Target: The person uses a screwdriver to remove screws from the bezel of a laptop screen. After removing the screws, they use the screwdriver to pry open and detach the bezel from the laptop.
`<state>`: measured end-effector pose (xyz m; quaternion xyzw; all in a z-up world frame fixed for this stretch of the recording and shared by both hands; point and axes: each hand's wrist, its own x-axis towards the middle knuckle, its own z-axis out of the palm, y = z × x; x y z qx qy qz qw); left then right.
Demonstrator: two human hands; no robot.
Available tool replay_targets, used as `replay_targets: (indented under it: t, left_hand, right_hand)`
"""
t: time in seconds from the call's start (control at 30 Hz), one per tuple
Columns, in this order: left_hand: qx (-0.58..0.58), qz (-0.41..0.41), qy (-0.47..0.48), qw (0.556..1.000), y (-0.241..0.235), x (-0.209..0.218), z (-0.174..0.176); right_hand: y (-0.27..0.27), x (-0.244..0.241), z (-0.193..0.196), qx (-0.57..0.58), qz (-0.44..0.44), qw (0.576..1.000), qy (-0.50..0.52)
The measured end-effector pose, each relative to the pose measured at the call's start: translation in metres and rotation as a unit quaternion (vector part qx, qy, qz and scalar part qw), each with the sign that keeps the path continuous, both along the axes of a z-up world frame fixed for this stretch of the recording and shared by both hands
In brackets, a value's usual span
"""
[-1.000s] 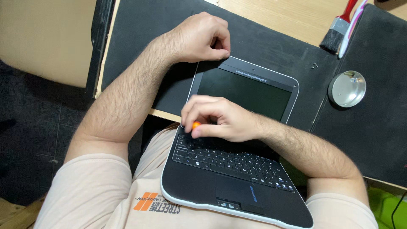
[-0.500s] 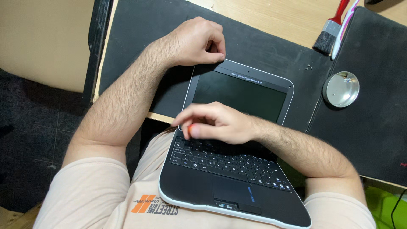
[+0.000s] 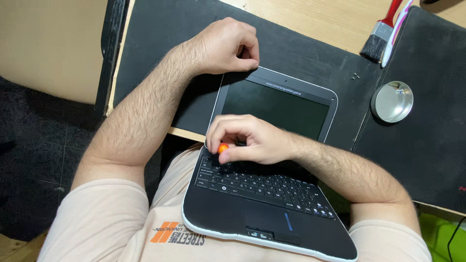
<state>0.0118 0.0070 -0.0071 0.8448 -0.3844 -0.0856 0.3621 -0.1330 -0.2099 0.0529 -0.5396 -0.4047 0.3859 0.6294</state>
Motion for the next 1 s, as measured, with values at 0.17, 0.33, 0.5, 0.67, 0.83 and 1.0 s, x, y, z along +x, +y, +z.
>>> replay_targets:
  t: [0.17,0.33,0.5,0.67,0.83,1.0]
  left_hand:
    - [0.002,-0.006,-0.013,1.0,0.0,0.004,-0.008]
    - [0.006,-0.001,0.0,1.0,0.001,0.003,-0.002]
    - [-0.002,-0.004,-0.006,1.0,0.002,0.002,-0.002]
    - [0.002,-0.006,-0.015,1.0,0.002,0.003,-0.006]
    - [0.01,-0.002,-0.007,1.0,0.002,0.002,-0.003]
    - [-0.006,-0.015,-0.032,0.999,0.002,0.005,-0.011]
  right_hand:
    - [-0.005,-0.001,0.0,-0.029,0.029,0.996,0.084]
    - [-0.001,-0.001,0.002,-0.032,-0.002,0.993,0.118]
    - [-0.003,0.005,0.008,-0.042,0.003,0.999,0.025]
    - [-0.001,-0.005,-0.01,0.001,-0.025,0.991,0.131]
    - [-0.001,0.0,-0.003,-0.033,-0.019,0.999,0.026]
    - [0.001,-0.007,-0.012,0.0,-0.04,0.989,0.142]
